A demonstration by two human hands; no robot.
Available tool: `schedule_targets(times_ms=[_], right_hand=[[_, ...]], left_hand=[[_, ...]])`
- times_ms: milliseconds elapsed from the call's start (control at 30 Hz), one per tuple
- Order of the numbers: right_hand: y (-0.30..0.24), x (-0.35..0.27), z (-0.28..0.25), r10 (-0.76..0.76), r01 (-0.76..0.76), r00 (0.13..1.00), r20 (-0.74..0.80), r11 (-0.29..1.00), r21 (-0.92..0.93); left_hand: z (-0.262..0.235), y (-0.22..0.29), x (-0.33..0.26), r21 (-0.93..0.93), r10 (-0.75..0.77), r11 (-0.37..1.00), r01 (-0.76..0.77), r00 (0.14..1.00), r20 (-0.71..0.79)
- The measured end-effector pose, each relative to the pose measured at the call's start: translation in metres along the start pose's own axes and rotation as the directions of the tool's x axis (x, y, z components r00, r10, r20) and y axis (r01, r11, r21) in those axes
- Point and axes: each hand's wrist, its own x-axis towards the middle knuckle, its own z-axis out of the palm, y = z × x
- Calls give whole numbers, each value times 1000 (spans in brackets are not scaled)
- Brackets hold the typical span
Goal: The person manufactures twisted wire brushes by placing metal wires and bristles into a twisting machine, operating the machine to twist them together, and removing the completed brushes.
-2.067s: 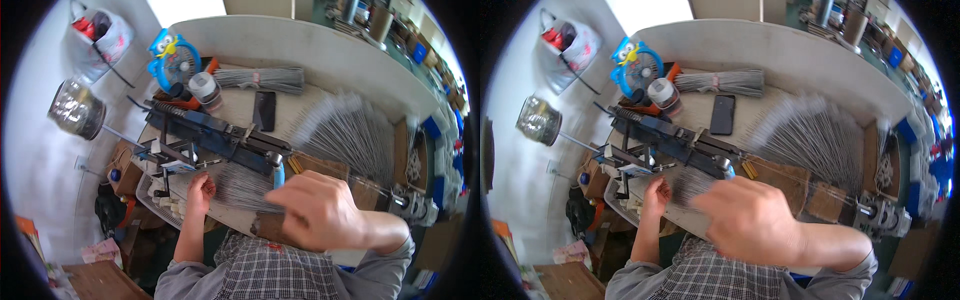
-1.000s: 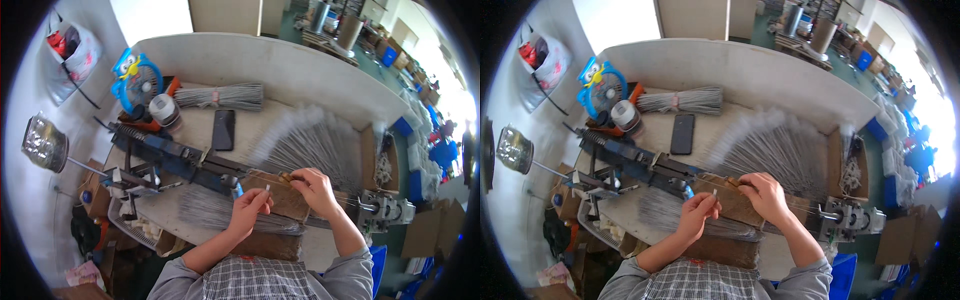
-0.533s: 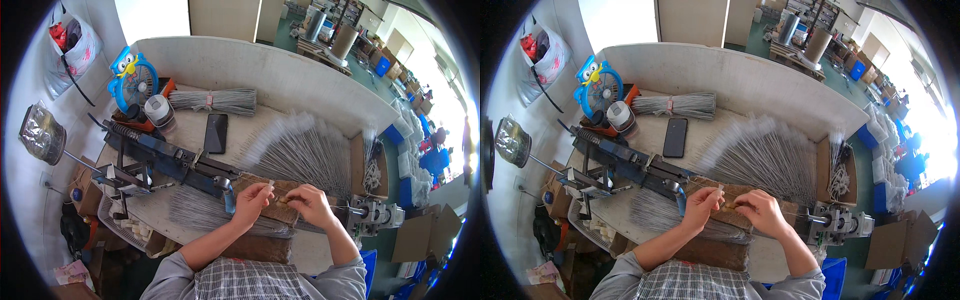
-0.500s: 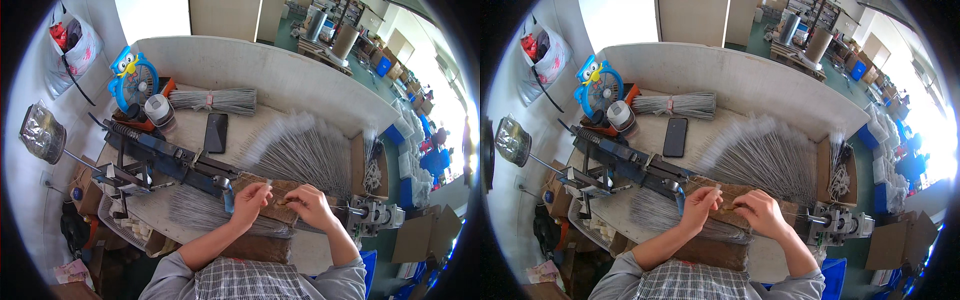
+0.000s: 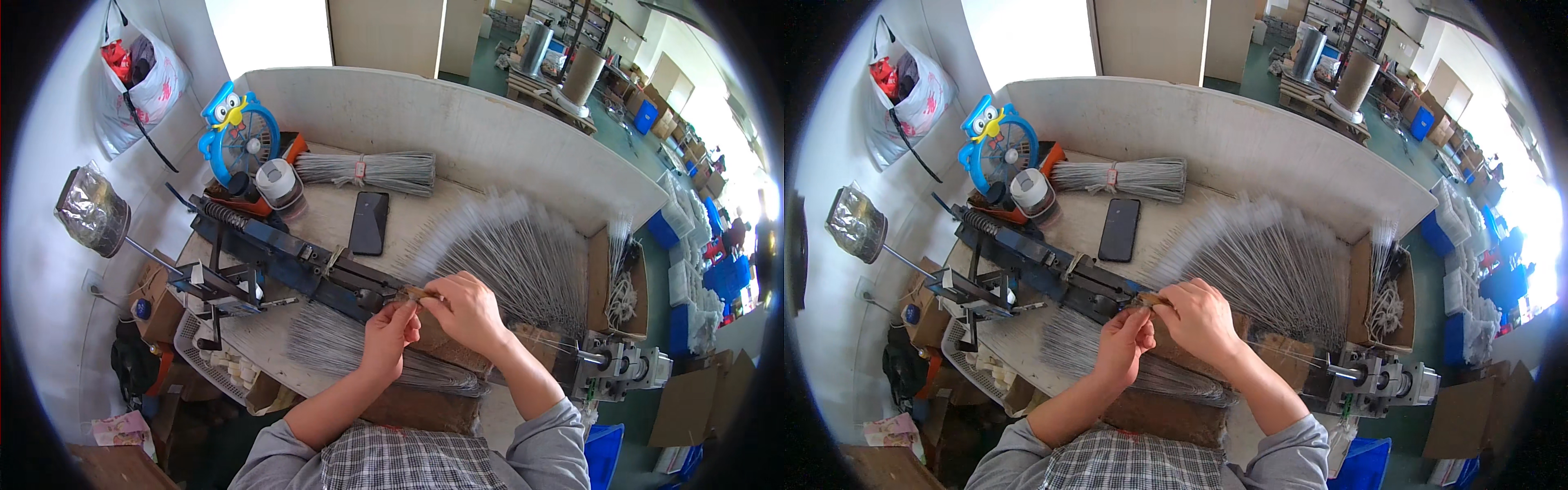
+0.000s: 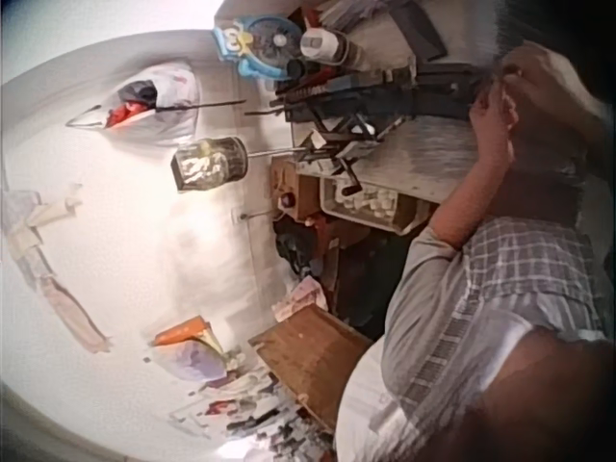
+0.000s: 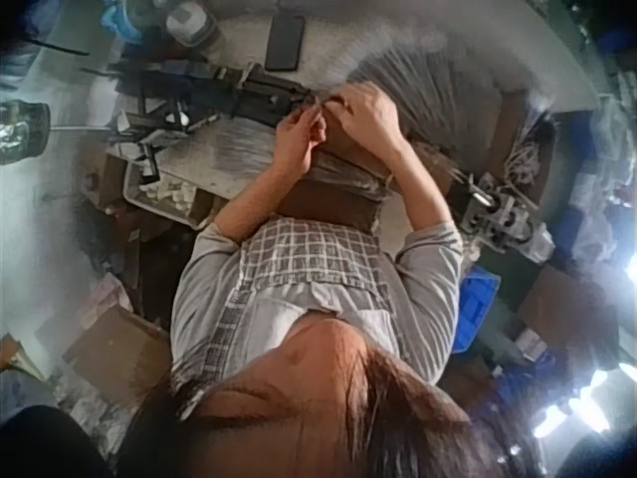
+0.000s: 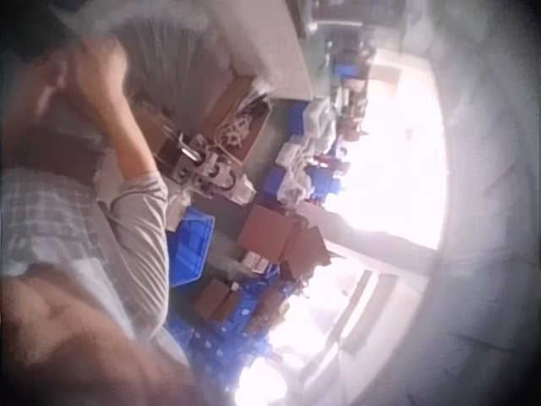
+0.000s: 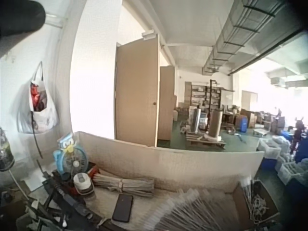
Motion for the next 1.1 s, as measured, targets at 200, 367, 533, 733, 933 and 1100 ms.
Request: schedule_targets(times_ms=[200,367,533,733,933,1100], right_hand=[[6,5,-2,238,-279,947,217,942,187],[-1,-1,2,216,-238,962,165,963,130],[-24,-5,20,-54,32,990,-129,985,-170],[-21,-8,25,-84,27,973,-215,966,-257],[-13,-19,19,-148,94,967,-209,964,-249],[-7,-23,15,-147,101,967,-209,971,-215]], left_hand=[[-12,-4,2,97,52,994,-58,997,65],[-8,-2,5,59,1,998,-8,993,118],[-1,-10,5,-256,52,966,-46,999,17],[-13,-20,10,-328,62,944,-19,991,120],[11,-12,1,-295,85,952,-82,996,-3],[7,-16,4,-287,102,953,-102,995,-14]])
